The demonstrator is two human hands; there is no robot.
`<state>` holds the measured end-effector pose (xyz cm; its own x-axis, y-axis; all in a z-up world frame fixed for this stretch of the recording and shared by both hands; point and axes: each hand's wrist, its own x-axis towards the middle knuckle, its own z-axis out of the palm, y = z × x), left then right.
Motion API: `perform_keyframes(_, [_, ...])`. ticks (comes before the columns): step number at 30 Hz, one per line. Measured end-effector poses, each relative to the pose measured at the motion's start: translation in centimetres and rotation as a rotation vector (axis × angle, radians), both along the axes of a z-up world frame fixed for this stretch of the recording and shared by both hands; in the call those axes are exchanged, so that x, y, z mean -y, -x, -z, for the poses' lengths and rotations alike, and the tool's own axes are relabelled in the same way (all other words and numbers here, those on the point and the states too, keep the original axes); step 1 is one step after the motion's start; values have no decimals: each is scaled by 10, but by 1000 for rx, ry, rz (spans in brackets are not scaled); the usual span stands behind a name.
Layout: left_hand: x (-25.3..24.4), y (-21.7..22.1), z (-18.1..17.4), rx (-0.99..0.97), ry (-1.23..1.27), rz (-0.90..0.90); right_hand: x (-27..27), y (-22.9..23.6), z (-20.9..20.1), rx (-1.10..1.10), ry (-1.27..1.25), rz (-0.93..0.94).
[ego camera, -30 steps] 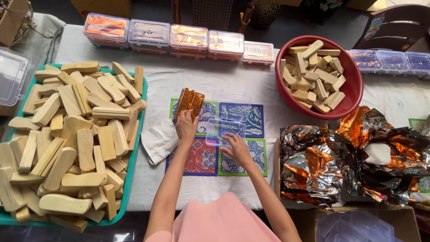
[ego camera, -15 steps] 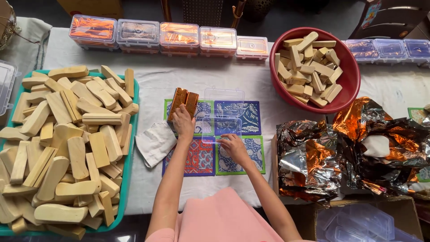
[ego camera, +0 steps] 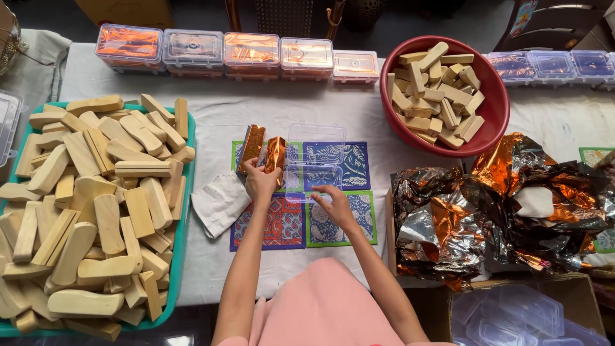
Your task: The person wraps a wooden block in copper foil, places it into a clear plastic container, and wipes the container with a white cloth. They then place the container on the table and pick up another wooden block to repeat the process.
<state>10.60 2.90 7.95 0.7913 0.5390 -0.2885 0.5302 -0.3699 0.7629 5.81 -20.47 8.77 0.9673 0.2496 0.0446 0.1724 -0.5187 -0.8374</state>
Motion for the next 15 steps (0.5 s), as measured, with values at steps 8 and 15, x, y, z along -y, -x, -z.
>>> perform_keyframes(8, [22, 34, 22, 478, 1043, -19, -11, -25, 37, -399, -618, 100])
perform_keyframes(15, [65, 50, 6, 513, 1208, 114, -16, -14, 20, -670, -1184, 150])
